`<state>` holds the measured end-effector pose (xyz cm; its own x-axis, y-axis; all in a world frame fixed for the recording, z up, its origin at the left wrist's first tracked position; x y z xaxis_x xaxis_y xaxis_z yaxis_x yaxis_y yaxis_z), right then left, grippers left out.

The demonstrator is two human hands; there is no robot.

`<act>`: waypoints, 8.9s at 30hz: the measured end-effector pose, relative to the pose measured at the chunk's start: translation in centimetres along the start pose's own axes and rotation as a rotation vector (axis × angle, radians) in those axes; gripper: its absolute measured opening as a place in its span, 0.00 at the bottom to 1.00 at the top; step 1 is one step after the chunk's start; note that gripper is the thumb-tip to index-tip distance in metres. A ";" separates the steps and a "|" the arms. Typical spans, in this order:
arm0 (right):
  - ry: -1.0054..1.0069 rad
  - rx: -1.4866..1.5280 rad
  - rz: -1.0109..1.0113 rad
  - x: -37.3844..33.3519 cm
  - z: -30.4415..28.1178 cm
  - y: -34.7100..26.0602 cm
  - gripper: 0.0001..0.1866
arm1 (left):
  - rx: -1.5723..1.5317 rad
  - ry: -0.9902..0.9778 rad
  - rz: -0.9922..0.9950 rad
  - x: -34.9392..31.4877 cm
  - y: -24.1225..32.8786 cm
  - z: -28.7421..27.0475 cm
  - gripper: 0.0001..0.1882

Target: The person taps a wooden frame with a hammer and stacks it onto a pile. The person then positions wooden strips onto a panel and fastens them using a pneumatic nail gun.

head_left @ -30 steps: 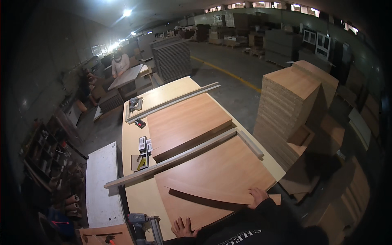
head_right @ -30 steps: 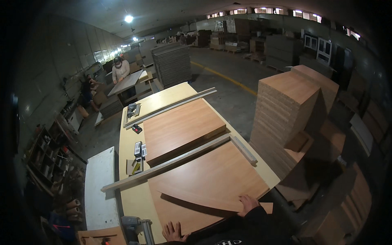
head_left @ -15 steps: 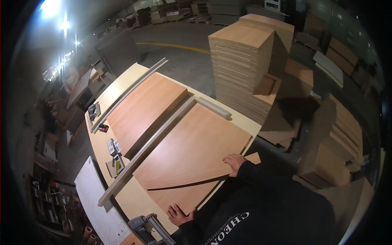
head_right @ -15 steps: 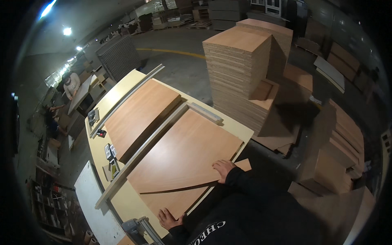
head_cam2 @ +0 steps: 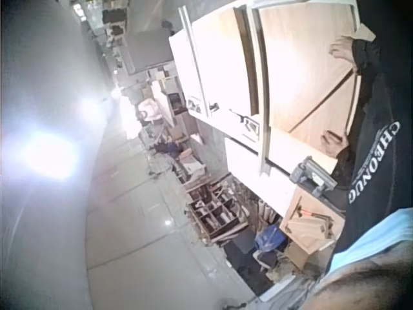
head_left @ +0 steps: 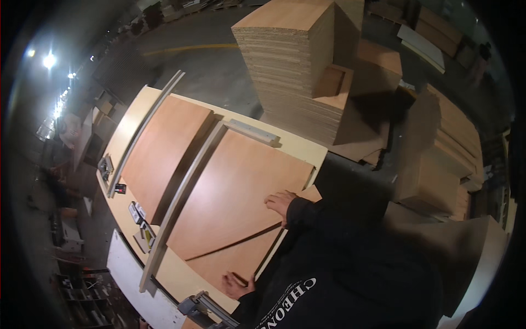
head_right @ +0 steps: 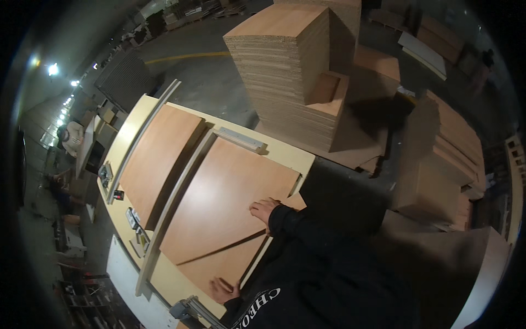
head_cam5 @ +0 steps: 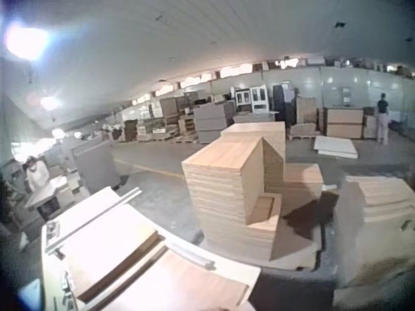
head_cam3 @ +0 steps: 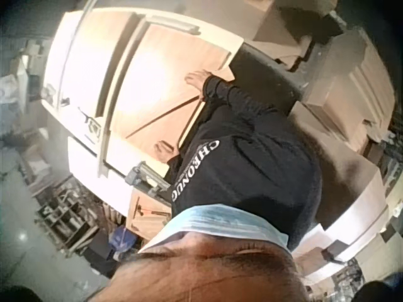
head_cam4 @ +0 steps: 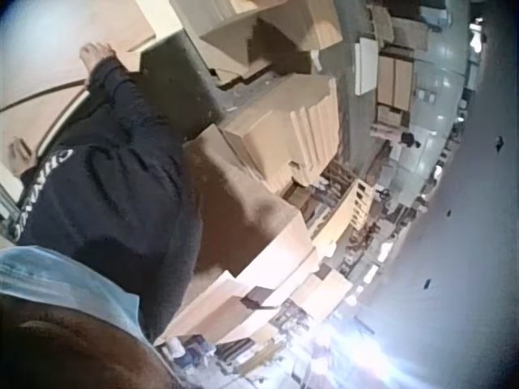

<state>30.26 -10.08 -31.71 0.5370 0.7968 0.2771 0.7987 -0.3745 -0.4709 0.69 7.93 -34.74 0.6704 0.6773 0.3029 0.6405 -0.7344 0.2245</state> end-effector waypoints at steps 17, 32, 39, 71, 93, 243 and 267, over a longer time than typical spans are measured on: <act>-0.139 -0.157 -0.094 13.4 6.0 2.5 0.31 | -0.065 -0.061 0.030 12.5 6.0 4.9 0.38; 0.292 0.044 0.190 23.0 6.1 10.8 0.27 | 0.179 -0.291 0.064 25.6 6.9 11.8 0.47; 0.428 0.117 0.190 25.0 6.0 10.7 0.30 | 0.262 -0.321 0.061 28.7 5.2 11.9 0.45; 0.014 -0.013 -0.248 30.9 10.1 -2.2 0.40 | 0.083 -0.321 -0.089 29.9 10.0 9.0 0.52; -0.103 -0.141 -0.246 30.6 13.9 -9.8 0.51 | 0.122 0.115 -0.547 23.8 -3.0 6.0 0.40; -0.105 0.104 -0.121 20.1 6.3 4.0 0.40 | -0.312 -0.591 -0.588 33.3 3.8 1.7 0.08; -0.032 0.164 -0.061 19.8 6.3 4.9 0.40 | -0.345 -0.557 -0.267 33.7 4.2 3.0 0.24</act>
<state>43.12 6.83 -33.78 0.4774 0.8316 0.2838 0.7735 -0.2445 -0.5847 27.09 27.75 -26.32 0.6582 0.6896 -0.3018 0.7161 -0.4499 0.5337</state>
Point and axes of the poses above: each hand's wrist, its own x-axis towards the middle knuckle, its own z-axis out of the palm, y = z × x, the point moved 8 cm from there along x, towards the middle knuckle, and after that the axes turned 11 degrees about y, right-handed, at the moved point
